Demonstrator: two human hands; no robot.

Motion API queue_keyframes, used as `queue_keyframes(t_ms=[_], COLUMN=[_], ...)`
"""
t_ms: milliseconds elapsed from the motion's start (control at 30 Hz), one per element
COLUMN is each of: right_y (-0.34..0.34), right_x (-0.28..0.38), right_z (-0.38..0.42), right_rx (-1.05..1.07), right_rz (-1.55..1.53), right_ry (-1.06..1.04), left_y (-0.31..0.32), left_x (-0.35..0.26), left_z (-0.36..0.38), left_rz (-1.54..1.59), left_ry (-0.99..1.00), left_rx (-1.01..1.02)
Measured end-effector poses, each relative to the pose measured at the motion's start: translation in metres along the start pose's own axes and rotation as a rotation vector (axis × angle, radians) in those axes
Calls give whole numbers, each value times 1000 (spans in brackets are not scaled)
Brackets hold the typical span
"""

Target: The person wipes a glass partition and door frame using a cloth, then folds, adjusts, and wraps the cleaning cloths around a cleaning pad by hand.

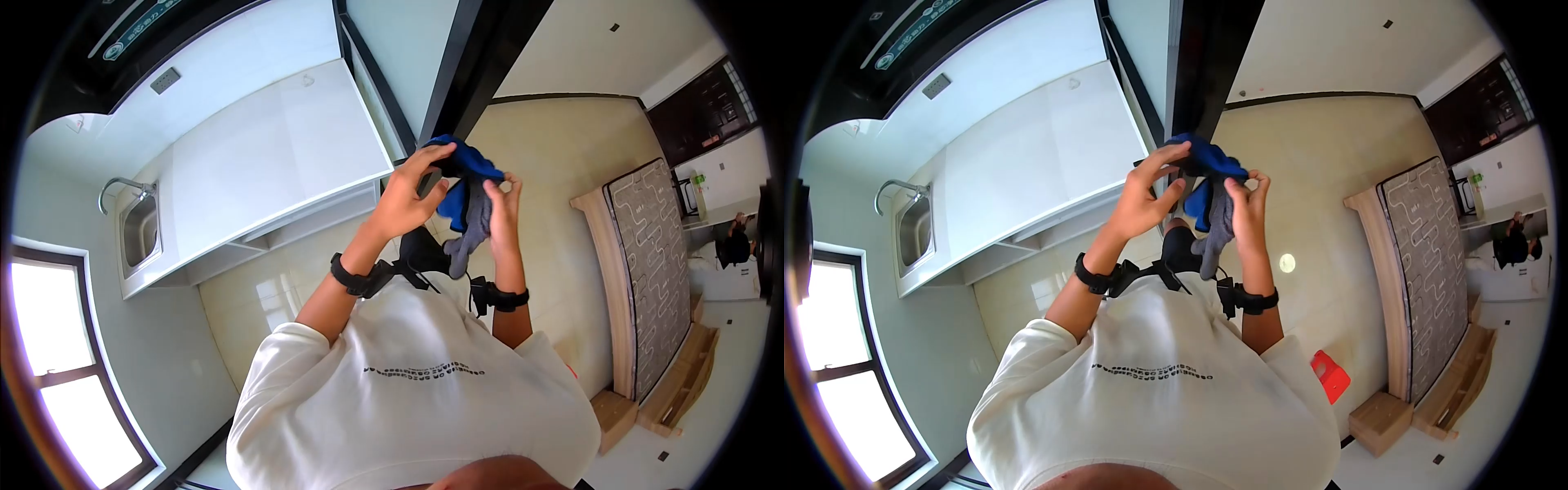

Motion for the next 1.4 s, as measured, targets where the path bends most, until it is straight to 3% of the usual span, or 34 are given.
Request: queue_keyframes(t_ms=[100,167,200,267,300,400,467,600,733,800,933,1200,1267,1333,1400], right_y=[42,79,95,123,132,175,195,191,169,153,123,114,118,130,137], right_x=[54,96,107,146,150,168,167,154,123,95,51,27,34,49,65], right_z=[8,14,14,24,17,2,5,-3,-7,-10,-12,-10,-7,-4,-1], right_rx=[47,239,253,259,267,372,274,250,241,258,255,205,265,239,265], right_rz=[-222,206,202,204,203,540,706,651,723,747,874,684,729,758,791], right_ry=[-25,-298,-296,-660,-661,-1035,-1260,-1218,-1071,-943,-772,-877,-920,-1038,-1075], left_y=[-10,-15,-18,-23,-24,-28,-32,-24,-15,-4,5,-31,-54,-70,-71], left_x=[-34,-45,-52,-67,-65,-60,-58,-34,-9,15,51,95,75,48,29], left_z=[-18,-27,-32,-39,-43,-51,-57,-52,-33,-16,3,5,-8,-27,-37], left_rz=[57,98,90,161,90,18,-14,64,5,-52,-200,-327,-337,-481,-447], left_ry=[48,69,67,99,88,-19,-23,-166,-44,-386,-400,-358,-395,-235,-196], left_rx=[14,29,18,20,64,66,26,54,-98,53,66,74,-8,-100,-165])
Point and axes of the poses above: each hand's wrist, its own z-axis away from the middle knuckle, its own y-axis out of the palm, x = y × z, the point moved 7 cm from there along -z, towards the middle knuckle, and after that the axes turned 13 degrees about -z, right-handed, at the moved point
